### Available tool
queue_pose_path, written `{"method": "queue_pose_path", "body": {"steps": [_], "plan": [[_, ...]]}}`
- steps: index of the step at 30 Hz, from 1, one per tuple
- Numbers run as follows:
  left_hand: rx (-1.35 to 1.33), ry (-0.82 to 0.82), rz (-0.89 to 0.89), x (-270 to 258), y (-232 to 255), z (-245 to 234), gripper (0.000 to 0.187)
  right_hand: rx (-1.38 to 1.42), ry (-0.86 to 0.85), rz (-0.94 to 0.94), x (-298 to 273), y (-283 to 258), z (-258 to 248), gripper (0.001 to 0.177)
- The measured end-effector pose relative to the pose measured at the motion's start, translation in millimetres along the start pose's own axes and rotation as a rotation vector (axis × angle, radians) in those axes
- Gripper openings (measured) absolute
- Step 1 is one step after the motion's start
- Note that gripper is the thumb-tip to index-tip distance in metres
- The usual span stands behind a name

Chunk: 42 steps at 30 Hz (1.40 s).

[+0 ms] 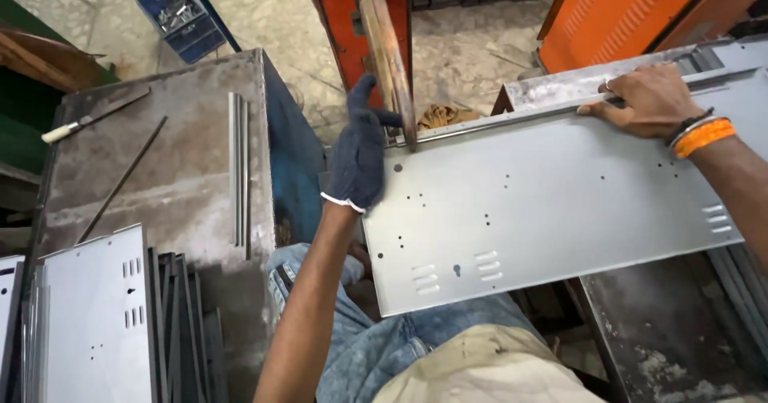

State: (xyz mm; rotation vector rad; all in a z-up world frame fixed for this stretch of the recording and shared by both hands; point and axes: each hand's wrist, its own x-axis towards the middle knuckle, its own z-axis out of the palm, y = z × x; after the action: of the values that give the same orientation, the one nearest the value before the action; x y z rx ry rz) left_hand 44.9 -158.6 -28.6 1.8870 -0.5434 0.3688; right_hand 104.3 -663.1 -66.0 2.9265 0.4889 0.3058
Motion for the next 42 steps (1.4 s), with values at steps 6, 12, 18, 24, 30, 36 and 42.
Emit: {"method": "queue_pose_path", "body": {"steps": [6, 12, 18, 24, 30, 36, 42], "plan": [[-0.016, 0.032, -0.005, 4.4, -12.7, 10.0, 0.069, -0.141, -0.102, 0.068, 6.4, 1.6, -6.6, 0.080], [-0.164, -0.011, -0.104, 0.3, 0.2, -4.1, 0.076, -0.106, -0.031, 0.039, 3.3, -0.1, -4.1, 0.080], [0.315, -0.209, -0.031, -3.7, 39.2, -68.8, 0.069, 0.005, -0.080, 0.034, 25.5, -71.2, -38.4, 0.073], [0.722, -0.252, -0.126, -35.0, 15.1, -159.3, 0.039, 0.269, -0.066, -0.129, 59.5, -186.3, -101.3, 0.057], [0.796, -0.280, -0.277, -61.5, 21.2, -225.3, 0.042, 0.446, 0.192, -0.377, 49.8, -195.9, -97.6, 0.029], [0.775, -0.333, -0.391, -67.0, 7.5, -243.8, 0.040, 0.496, 0.227, -0.277, 45.4, -202.7, -87.4, 0.024], [0.963, -0.098, 0.086, -41.7, 43.5, -186.7, 0.031, 0.452, 0.128, -0.230, 48.5, -214.3, -93.9, 0.026]]}}
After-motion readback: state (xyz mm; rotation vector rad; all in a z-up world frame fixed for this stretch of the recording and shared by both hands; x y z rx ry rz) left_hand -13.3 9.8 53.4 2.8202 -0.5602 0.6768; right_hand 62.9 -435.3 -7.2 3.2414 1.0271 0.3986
